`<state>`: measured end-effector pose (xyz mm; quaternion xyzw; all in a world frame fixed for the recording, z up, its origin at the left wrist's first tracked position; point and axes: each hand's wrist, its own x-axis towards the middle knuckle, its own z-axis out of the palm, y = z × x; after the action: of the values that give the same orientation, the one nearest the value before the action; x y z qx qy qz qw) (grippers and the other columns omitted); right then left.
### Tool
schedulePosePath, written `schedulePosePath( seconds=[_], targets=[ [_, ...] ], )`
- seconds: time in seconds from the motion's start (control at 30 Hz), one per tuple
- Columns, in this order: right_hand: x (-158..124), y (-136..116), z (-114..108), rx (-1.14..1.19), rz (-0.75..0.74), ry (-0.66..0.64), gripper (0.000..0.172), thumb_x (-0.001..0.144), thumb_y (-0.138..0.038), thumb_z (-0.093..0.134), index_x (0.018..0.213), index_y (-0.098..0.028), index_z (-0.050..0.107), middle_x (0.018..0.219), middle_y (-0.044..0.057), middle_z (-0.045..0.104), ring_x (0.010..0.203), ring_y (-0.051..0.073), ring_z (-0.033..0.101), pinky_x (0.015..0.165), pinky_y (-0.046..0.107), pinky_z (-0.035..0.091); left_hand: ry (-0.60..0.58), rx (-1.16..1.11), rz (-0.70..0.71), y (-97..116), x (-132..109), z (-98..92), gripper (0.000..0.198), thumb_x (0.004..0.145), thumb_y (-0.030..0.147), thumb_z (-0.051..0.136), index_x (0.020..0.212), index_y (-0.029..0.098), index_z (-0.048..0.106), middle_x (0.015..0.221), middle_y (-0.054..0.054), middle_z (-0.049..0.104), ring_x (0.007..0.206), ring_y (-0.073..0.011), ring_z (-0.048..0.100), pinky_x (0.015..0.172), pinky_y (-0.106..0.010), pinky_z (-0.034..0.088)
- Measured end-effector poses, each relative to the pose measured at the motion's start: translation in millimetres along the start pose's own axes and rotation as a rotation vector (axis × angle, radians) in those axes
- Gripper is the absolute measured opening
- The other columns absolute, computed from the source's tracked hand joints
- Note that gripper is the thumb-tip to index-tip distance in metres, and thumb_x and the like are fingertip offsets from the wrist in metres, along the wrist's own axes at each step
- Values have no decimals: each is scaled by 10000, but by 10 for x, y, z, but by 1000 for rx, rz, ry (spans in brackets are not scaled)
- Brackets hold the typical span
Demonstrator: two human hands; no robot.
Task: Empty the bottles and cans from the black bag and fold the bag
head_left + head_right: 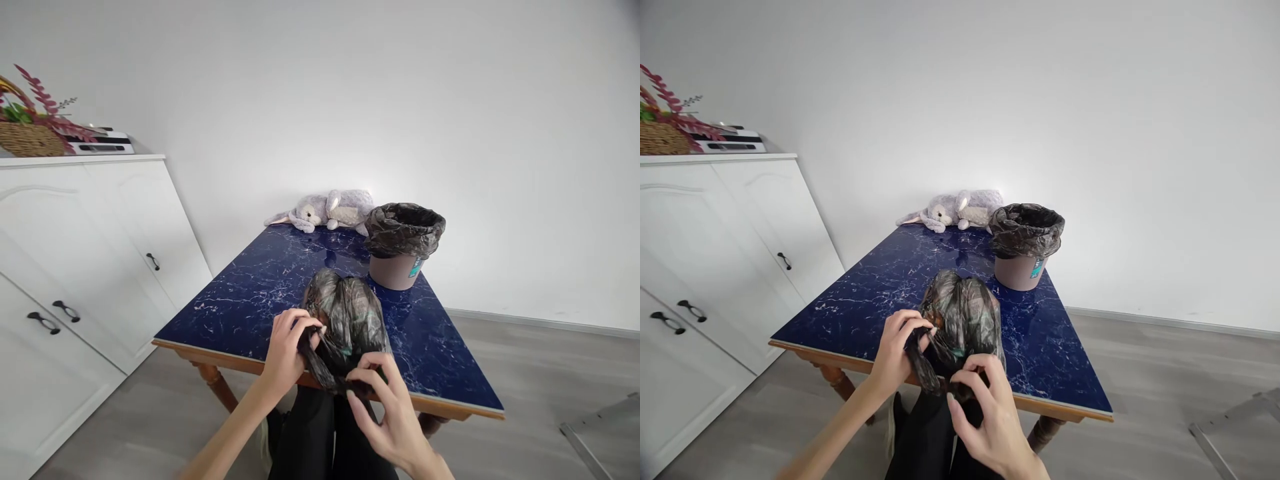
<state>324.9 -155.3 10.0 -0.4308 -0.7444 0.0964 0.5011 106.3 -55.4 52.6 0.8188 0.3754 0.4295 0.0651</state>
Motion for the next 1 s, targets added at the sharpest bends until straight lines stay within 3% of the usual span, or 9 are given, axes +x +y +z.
schedulePosePath(
  seconds=[0.17, 0.27, 0.37, 0.47, 0.6, 0.73, 0.87, 0.9, 1.0],
  targets=[
    [215, -150, -15, 188, -19, -174, 365, 1117, -272, 301, 986, -248, 640, 938, 45, 691, 900, 204, 675, 866, 345, 532, 10, -195, -175, 178, 154, -225, 361, 1116, 261, 355, 1140, 265, 715, 1176, -83, 663, 1102, -230, 657, 1002, -362, 506],
    [263, -111, 121, -36, 108, -114, 184, 1072, -374, 497, 1059, -232, 614, 885, 21, 656, 709, 170, 639, 674, 281, 497, -31, -130, -173, 181, 208, -381, 374, 1079, 232, 366, 1212, 282, 713, 1191, -84, 644, 1089, -226, 660, 990, -347, 522],
    [294, 21, 232, -250, 159, -26, 326, 979, -447, 643, 1205, -216, 598, 914, 26, 667, 683, 184, 651, 602, 270, 459, -134, -48, -180, 73, 237, -549, 405, 1041, 251, 386, 1297, 295, 696, 1152, -95, 647, 1009, -237, 673, 904, -342, 544],
    [365, 153, 207, -267, 194, -26, 153, 1020, -360, 570, 1083, -247, 652, 898, 15, 686, 679, 174, 644, 602, 253, 419, -345, -65, -339, -107, 294, -747, 420, 1031, 328, 406, 1348, 285, 678, 915, -62, 679, 757, -225, 657, 751, -332, 535],
    [489, 155, 74, -23, 351, -3, 242, 1027, -436, 576, 914, -237, 656, 708, -26, 579, 609, 154, 508, 591, 246, 377, -527, -223, -536, -283, 372, -982, 479, 1038, 520, 432, 1376, 249, 635, 567, 56, 475, 511, -181, 502, 628, -312, 470],
    [537, 8, 7, 216, 468, 50, 353, 1037, -526, 543, 908, -214, 645, 711, -24, 558, 613, 141, 426, 572, 248, 335, -285, -176, -465, -189, 254, -968, 525, 946, 536, 645, 1385, 274, 524, 825, 12, 627, 706, -200, 642, 680, -316, 516],
    [513, -143, -29, 290, 494, 98, 357, 1041, -520, 533, 915, -202, 636, 743, -10, 569, 657, 144, 438, 598, 242, 361, 480, 102, -44, 146, -139, -694, 515, 789, 324, 794, 1205, 275, 494, 1009, -37, 592, 822, -215, 650, 719, -366, 563],
    [504, -177, -41, 294, 488, 93, 347, 1043, -505, 530, 910, -202, 634, 747, -8, 571, 667, 146, 448, 607, 240, 374, 553, 149, 127, 244, -247, -620, 444, 778, 271, 782, 1134, 278, 516, 972, -31, 582, 794, -212, 640, 713, -376, 563],
    [474, -274, -76, 292, 437, 32, 277, 1040, -422, 528, 911, -202, 636, 757, -5, 581, 688, 147, 486, 629, 233, 407, 230, 170, 409, 471, -480, -432, 266, 854, 135, 616, 1083, 270, 604, 916, -48, 662, 814, -225, 690, 785, -398, 578]
  ],
)
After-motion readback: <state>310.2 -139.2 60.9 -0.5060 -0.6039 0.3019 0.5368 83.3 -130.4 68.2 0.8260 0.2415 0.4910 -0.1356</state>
